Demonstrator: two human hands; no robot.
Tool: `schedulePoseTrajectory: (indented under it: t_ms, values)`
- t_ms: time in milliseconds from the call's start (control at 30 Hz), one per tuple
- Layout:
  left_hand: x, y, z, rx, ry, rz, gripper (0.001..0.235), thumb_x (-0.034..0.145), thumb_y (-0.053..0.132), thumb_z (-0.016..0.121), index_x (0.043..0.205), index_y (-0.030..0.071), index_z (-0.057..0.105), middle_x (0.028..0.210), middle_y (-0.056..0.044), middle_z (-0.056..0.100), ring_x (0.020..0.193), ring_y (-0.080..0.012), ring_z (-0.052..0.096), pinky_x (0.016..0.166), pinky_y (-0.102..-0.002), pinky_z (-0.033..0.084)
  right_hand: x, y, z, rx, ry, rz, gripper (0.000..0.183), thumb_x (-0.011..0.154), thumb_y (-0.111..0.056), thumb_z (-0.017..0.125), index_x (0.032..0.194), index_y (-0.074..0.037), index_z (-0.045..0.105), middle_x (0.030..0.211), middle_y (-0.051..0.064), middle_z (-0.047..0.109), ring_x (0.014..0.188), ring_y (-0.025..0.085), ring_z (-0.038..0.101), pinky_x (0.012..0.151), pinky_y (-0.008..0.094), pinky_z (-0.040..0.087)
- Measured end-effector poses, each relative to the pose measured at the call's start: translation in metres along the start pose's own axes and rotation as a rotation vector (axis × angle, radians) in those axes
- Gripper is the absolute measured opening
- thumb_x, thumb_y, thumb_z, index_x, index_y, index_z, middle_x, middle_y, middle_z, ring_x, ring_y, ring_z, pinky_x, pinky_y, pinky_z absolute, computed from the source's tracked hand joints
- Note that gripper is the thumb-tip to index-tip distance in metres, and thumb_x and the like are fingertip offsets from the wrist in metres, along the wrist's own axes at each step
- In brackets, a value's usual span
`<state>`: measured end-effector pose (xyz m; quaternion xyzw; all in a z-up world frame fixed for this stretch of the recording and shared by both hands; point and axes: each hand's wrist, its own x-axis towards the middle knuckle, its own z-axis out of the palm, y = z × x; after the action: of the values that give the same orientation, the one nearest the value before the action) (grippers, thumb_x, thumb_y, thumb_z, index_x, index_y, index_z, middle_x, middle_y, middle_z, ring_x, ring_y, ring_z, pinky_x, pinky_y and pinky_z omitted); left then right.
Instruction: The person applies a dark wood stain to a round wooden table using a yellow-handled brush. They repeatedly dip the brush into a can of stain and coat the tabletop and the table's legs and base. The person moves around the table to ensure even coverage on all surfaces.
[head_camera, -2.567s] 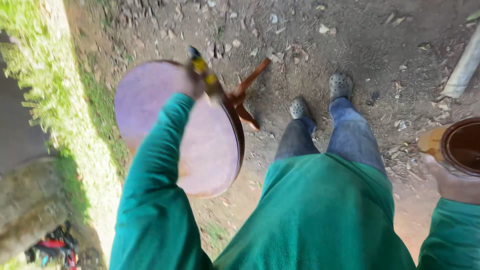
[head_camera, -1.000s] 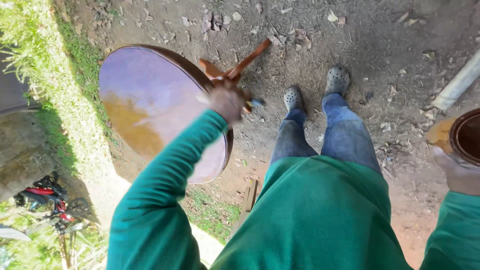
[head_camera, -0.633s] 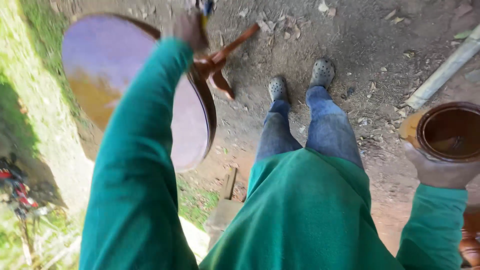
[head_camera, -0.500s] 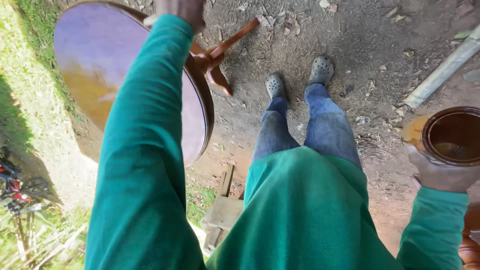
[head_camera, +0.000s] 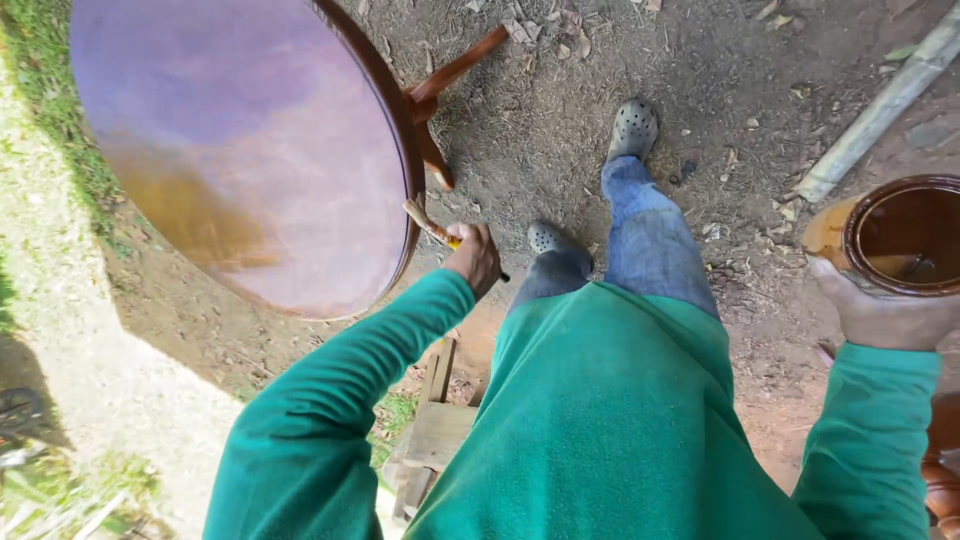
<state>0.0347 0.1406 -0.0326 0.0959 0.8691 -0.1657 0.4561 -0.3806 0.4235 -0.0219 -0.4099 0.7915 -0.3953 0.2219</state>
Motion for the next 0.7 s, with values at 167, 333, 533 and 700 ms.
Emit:
schedulePoseTrajectory:
  t_ms: [167, 333, 533, 700]
  values:
    - [-0.042, 0.083, 0.047, -0.008, 0.143, -0.025, 0.035, 0.096, 0.017, 0.048, 0.091, -0.006, 0.073, 0.088, -0.032, 0.069, 0.076, -0.0446, 0.059, 0.061, -0.059, 0.050, -0.032, -0.050, 0.018, -0.114, -0.005, -0.109, 0.096, 0.074, 0.024, 0.094, 0.150, 0.019, 0.036, 0.142, 0.044, 0.054, 0.124, 0.057, 0.061, 0.105, 0.059, 0.055]
    - [-0.110, 0.130, 0.073, -0.227, -0.047, -0.174, 0.025, 0.099, 0.017, 0.056, 0.108, -0.003, 0.068, 0.088, -0.023, 0.070, 0.076, -0.0323, 0.063, 0.065, -0.049, 0.057, -0.084, -0.095, 0.042, -0.210, 0.009, -0.127, 0.113, 0.071, 0.010, 0.097, 0.155, 0.006, 0.022, 0.151, 0.037, 0.042, 0.136, 0.053, 0.051, 0.117, 0.056, 0.044]
    - [-0.203, 0.197, 0.095, -1.025, 0.614, -1.064, 0.026, 0.075, 0.011, 0.066, 0.099, 0.017, 0.068, 0.101, -0.007, 0.064, 0.100, -0.0279, 0.062, 0.075, -0.039, 0.050, -0.138, -0.103, 0.076, -0.191, -0.045, -0.194, 0.110, 0.071, -0.001, 0.096, 0.153, 0.006, 0.022, 0.147, 0.037, 0.044, 0.129, 0.051, 0.054, 0.111, 0.055, 0.048]
    - [-0.198, 0.268, 0.060, -2.294, 1.717, -1.249, 0.030, 0.092, -0.006, 0.065, 0.107, 0.020, 0.067, 0.138, -0.002, 0.066, 0.069, -0.0070, 0.060, 0.057, -0.022, 0.055, -0.145, -0.157, 0.095, -0.120, -0.111, -0.410, 0.110, 0.066, -0.002, 0.093, 0.153, 0.006, 0.026, 0.153, 0.032, 0.039, 0.139, 0.049, 0.046, 0.122, 0.053, 0.037]
